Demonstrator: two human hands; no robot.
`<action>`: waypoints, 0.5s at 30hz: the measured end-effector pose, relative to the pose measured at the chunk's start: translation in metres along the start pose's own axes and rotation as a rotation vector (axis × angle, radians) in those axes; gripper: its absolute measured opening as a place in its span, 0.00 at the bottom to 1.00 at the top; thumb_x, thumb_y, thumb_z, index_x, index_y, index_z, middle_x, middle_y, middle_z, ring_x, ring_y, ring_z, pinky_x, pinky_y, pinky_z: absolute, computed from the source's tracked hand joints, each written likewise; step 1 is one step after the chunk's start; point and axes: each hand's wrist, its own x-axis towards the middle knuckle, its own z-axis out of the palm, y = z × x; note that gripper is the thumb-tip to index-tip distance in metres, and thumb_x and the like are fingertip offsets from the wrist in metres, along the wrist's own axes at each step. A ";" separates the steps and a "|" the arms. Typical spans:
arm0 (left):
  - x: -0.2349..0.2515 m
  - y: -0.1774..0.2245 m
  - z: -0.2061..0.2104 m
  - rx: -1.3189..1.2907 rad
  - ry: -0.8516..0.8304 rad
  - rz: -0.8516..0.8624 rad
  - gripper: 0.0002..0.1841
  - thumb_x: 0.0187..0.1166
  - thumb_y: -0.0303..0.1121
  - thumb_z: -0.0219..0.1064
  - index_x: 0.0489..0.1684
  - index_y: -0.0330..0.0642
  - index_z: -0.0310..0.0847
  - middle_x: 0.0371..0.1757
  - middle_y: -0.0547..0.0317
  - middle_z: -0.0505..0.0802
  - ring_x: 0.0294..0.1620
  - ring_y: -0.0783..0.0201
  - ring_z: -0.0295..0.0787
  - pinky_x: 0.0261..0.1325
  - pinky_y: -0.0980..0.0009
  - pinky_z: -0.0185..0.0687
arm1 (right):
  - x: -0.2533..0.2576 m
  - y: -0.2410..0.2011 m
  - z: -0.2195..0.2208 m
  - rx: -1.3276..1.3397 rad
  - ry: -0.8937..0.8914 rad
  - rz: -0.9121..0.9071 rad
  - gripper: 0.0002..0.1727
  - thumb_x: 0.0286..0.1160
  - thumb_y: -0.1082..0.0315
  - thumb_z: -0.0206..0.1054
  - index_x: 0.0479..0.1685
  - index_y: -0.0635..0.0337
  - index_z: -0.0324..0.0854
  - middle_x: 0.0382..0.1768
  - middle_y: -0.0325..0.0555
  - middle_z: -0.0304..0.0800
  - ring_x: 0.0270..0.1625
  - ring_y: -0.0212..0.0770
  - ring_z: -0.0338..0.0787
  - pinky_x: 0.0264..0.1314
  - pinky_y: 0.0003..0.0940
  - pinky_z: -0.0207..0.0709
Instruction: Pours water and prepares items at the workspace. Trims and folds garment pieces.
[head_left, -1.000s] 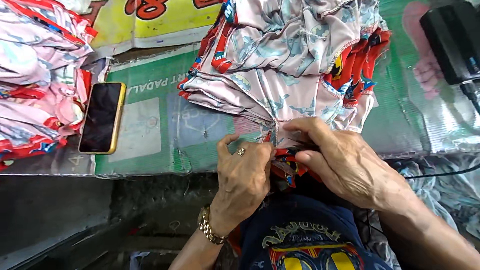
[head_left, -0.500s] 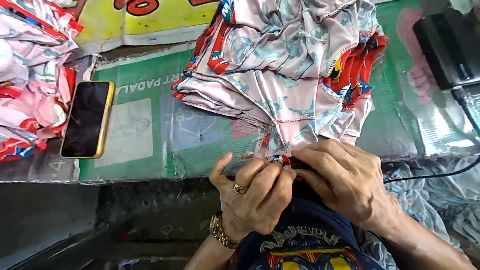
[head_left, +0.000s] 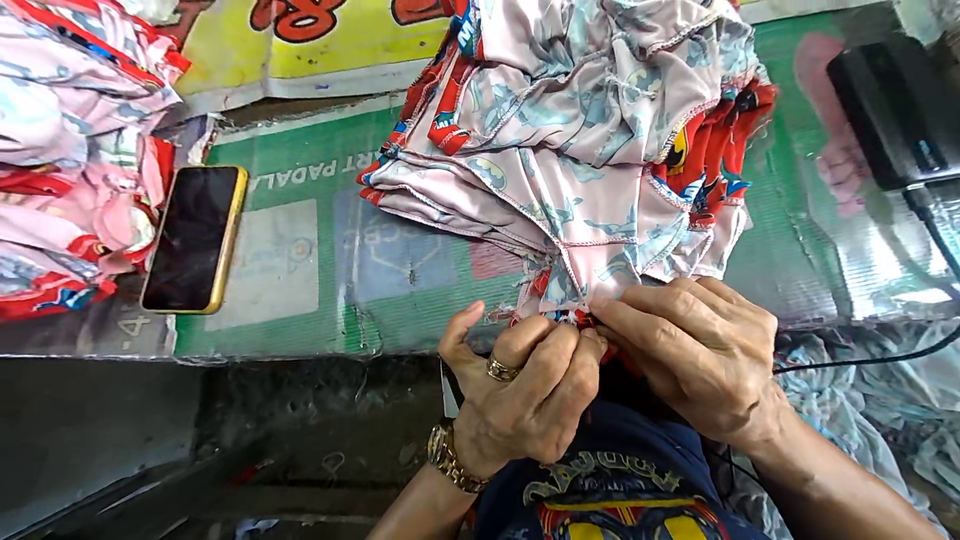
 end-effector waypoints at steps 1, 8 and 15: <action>0.000 0.000 0.000 -0.001 0.002 0.000 0.04 0.81 0.37 0.66 0.45 0.51 0.82 0.42 0.65 0.88 0.53 0.67 0.81 0.84 0.50 0.47 | 0.000 0.000 0.001 0.005 0.002 -0.004 0.10 0.82 0.66 0.68 0.55 0.51 0.91 0.41 0.45 0.92 0.37 0.41 0.84 0.37 0.35 0.68; -0.001 0.003 0.000 -0.071 -0.007 0.001 0.04 0.82 0.38 0.65 0.45 0.51 0.82 0.43 0.65 0.87 0.54 0.68 0.81 0.84 0.51 0.48 | 0.001 0.002 0.005 0.018 -0.017 -0.021 0.09 0.82 0.67 0.66 0.52 0.52 0.91 0.39 0.46 0.93 0.36 0.41 0.86 0.34 0.35 0.70; 0.026 -0.024 -0.031 -0.257 -0.208 -0.266 0.24 0.91 0.54 0.47 0.49 0.46 0.84 0.44 0.64 0.91 0.52 0.71 0.84 0.70 0.59 0.66 | 0.030 0.001 -0.030 0.909 -0.033 0.311 0.14 0.83 0.55 0.68 0.57 0.53 0.86 0.44 0.30 0.89 0.39 0.21 0.87 0.39 0.17 0.84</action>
